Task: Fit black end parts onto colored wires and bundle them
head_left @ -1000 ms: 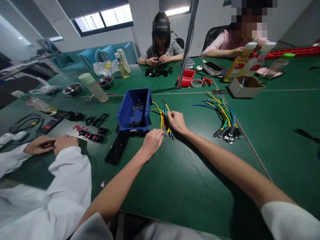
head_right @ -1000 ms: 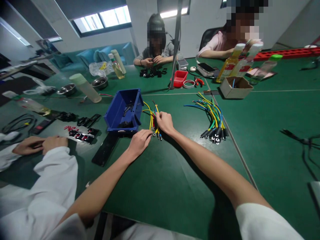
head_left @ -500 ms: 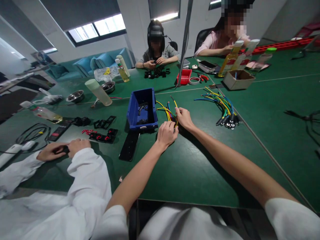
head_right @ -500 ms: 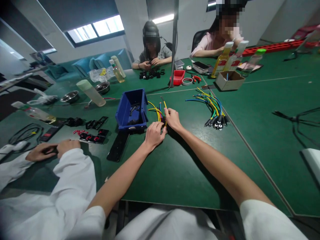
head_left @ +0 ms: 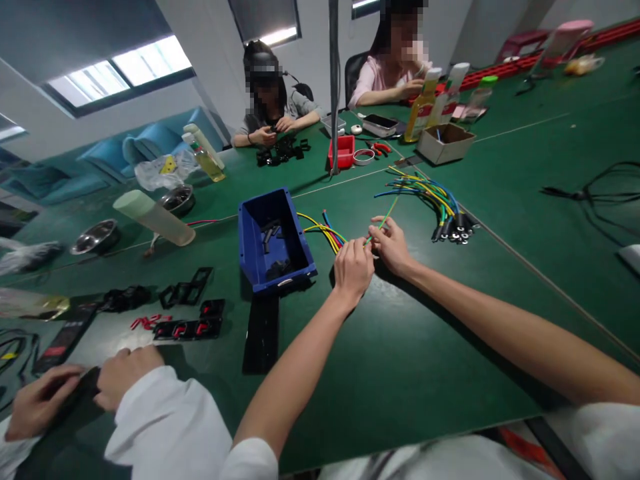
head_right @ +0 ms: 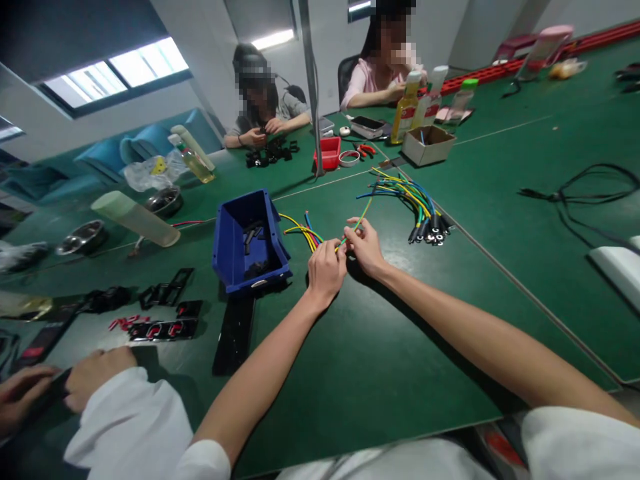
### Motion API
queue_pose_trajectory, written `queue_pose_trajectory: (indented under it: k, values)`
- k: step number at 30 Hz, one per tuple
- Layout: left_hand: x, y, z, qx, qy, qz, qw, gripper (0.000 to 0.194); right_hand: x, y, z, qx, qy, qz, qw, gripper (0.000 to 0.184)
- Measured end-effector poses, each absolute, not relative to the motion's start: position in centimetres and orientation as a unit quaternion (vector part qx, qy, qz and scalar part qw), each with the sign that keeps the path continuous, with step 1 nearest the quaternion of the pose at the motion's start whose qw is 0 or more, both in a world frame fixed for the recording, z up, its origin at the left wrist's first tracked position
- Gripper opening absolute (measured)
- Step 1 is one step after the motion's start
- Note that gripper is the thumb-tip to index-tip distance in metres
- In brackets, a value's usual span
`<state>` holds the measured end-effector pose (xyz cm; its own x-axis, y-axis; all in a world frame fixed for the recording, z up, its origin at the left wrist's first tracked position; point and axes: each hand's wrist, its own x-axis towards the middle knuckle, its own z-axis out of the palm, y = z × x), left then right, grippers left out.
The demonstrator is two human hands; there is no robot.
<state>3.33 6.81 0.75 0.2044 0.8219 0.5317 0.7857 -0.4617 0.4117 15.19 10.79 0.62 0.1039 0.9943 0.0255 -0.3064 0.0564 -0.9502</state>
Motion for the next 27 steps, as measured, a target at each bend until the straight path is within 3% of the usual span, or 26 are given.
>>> queue_pose_trajectory:
  k: [9, 22, 27]
  values:
    - [2.8, 7.2, 0.5, 0.736, 0.538, 0.396, 0.108, 0.022, 14.8, 10.4, 0.9, -0.441, -0.405, 0.496, 0.629, 0.038]
    - [2.8, 4.0, 1.0, 0.725, 0.574, 0.381, 0.003, 0.030, 14.8, 8.4, 1.5, -0.369, -0.515, 0.576, 0.517, 0.044]
    - [0.2, 2.8, 2.9, 0.652, 0.618, 0.437, -0.051, 0.034, 15.5, 6.0, 1.8, -0.370, -0.509, 0.570, 0.529, 0.037]
